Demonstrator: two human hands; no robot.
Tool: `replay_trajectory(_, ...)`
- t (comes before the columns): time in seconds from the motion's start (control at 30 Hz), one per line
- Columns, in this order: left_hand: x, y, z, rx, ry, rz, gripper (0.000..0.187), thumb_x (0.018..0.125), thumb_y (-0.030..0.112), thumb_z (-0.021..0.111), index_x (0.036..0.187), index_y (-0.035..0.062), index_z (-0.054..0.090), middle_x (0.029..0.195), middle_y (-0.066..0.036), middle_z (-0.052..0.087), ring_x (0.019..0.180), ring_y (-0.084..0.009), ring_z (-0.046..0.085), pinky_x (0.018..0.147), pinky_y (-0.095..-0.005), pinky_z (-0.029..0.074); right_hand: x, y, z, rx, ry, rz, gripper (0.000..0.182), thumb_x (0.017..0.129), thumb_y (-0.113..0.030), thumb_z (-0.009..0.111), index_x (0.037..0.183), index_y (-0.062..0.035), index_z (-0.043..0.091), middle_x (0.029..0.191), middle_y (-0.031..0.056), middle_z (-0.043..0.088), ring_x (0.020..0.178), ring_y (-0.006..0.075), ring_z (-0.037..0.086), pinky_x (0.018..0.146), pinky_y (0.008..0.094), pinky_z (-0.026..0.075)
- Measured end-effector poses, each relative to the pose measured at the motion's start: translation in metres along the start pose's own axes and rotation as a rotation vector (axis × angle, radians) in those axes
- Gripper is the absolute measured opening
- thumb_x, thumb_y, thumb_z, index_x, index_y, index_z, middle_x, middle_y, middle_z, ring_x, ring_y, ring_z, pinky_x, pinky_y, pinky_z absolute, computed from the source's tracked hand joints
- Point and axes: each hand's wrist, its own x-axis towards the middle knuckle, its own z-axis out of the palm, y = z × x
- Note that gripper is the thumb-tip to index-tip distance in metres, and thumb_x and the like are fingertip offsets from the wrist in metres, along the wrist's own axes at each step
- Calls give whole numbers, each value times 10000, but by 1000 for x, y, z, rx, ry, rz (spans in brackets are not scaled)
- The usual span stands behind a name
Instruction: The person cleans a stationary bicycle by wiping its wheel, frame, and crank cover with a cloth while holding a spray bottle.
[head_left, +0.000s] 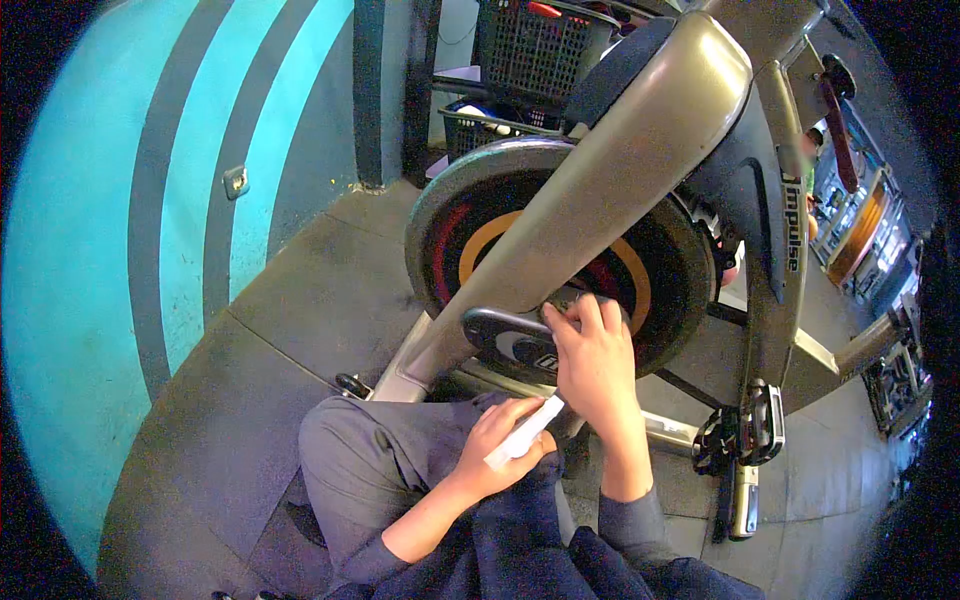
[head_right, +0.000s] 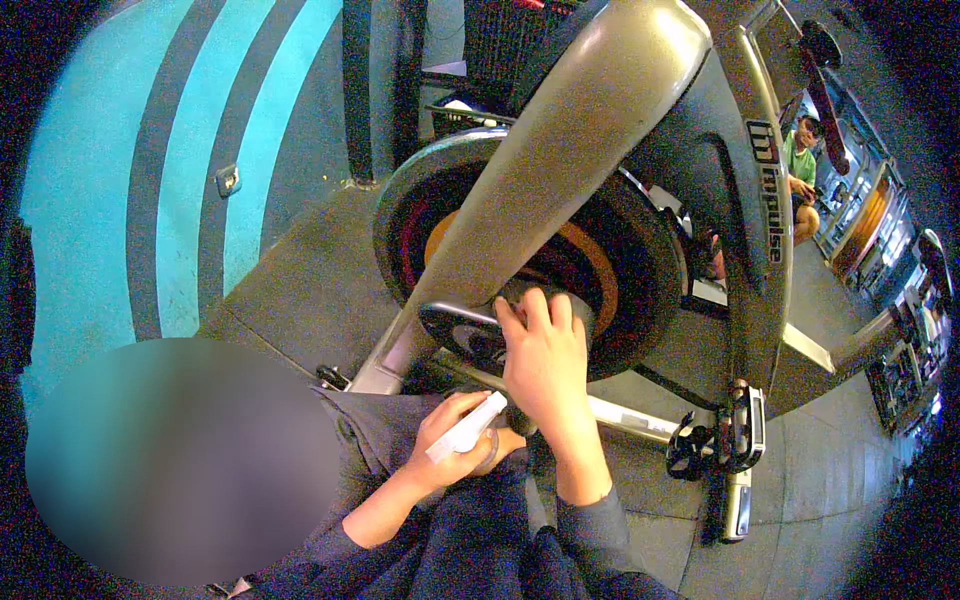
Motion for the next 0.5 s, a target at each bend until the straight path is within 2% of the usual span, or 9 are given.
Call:
replay_trajectory(0.1,2,-2,-9,-15,6,0,462,745,74,681,1179,22,532,1036,-154,626,929,-338,615,830,-405,482,-17,-8,8,-4,180,42,440,689,-64,619,1120,-128,678,997,58,545,926,277,495,782,401,456)
replay_trajectory(0.17,2,-1,-6,-21,31,9,433,770,52,686,1176,11,542,1033,-145,654,935,-278,658,828,-364,515,-27,-1,13,84,333,41,455,670,-18,605,1104,-129,684,989,51,554,907,276,501,774,380,462)
replay_trajectory(0.2,1,-2,-4,-28,42,12,433,770,52,686,1176,11,542,1033,-145,654,935,-278,658,828,-364,515,-32,3,13,96,383,30,480,651,14,595,1099,-133,687,981,49,568,893,276,512,768,365,470)
replay_trajectory(0.5,0,-2,-5,-42,45,14,432,771,29,658,1183,18,530,1023,-128,666,934,-273,664,831,-361,515,-61,5,35,8,454,37,364,676,-12,605,1024,-73,694,991,56,598,917,270,557,808,378,480)
